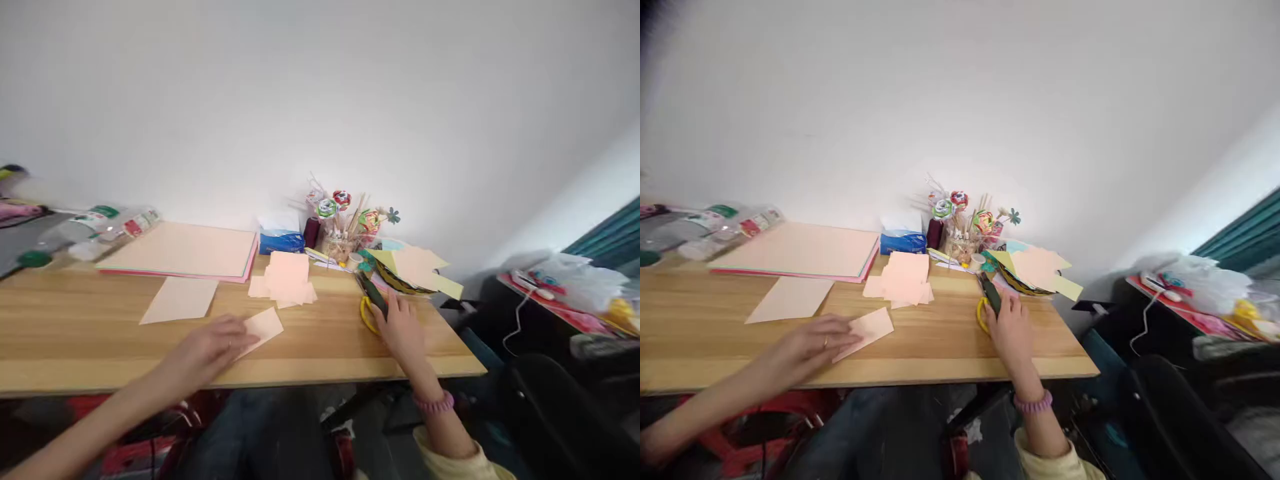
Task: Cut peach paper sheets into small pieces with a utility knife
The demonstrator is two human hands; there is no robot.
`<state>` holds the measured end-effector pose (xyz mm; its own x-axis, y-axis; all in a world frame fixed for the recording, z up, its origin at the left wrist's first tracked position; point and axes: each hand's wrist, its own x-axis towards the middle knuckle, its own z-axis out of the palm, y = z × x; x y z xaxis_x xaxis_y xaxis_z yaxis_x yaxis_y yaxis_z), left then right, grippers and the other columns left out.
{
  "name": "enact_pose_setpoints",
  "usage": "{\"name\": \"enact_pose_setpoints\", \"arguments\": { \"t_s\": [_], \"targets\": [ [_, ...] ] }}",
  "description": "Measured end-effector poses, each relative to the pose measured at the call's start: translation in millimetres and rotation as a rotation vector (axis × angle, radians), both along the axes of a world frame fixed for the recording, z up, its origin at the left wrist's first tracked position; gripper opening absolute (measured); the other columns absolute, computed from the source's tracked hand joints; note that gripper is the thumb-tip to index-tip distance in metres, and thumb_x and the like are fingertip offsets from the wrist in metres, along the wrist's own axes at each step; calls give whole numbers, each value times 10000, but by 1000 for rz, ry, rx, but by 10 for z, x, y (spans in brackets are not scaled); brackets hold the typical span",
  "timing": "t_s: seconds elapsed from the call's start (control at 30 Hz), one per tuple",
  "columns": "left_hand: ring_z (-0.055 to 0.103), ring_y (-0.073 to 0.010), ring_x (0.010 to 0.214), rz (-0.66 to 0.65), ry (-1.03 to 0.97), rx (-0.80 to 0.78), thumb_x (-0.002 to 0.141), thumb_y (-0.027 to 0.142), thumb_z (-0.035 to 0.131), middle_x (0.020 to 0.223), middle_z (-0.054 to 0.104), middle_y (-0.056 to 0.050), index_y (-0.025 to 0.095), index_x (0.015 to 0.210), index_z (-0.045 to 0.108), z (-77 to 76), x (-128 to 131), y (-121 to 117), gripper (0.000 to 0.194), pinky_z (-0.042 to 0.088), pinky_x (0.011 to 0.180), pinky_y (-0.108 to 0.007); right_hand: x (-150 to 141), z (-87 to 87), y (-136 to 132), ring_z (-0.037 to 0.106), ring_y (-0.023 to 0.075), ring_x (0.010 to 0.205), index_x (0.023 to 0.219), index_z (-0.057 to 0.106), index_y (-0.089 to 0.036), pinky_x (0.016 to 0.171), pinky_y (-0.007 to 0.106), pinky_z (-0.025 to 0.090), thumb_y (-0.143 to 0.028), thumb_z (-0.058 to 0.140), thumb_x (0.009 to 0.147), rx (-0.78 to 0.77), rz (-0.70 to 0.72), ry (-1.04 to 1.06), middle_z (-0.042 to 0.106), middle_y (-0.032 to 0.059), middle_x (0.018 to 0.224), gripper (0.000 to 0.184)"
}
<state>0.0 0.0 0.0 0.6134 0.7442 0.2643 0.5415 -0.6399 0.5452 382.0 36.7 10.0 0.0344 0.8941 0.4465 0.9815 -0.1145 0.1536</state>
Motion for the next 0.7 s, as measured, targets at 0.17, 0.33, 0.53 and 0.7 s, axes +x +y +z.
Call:
{"name": "enact_pose_setpoints", "arguments": {
  "t_s": [0.17,0.33,0.53,0.7],
  "targets": [
    [169,-242,1386,-210,224,-203,934,338,404,1423,409,0,302,1275,517,266,-85,319,361,200,1096,-455,5,-56,295,518,303,1115,1242,463,-8,909,391,403,-257,439,888,-37,112,14,574,233,1182,433],
    [84,-318,1391,-78,449,-130,925,463,388,1519,174,-4,367,1408,258,105,-83,220,509,71,1061,-597,30,-110,276,598,260,1024,1252,477,-63,799,349,480,-177,353,903,-24,144,68,614,199,1146,388],
    [361,-306,1218,50,491,104,844,623,425,1387,417,-86,336,1387,338,118,-30,-5,620,274,1002,-467,-104,21,-21,607,284,1035,1327,423,-101,732,385,530,-285,293,946,53,155,126,571,176,1237,443],
    [472,-298,1026,93,505,150,714,746,467,1142,542,-116,285,1307,480,228,-7,68,751,372,887,-435,-395,108,-555,576,195,1104,1338,421,-197,824,299,525,-289,359,940,66,596,161,589,77,1240,413]
  ]
}}
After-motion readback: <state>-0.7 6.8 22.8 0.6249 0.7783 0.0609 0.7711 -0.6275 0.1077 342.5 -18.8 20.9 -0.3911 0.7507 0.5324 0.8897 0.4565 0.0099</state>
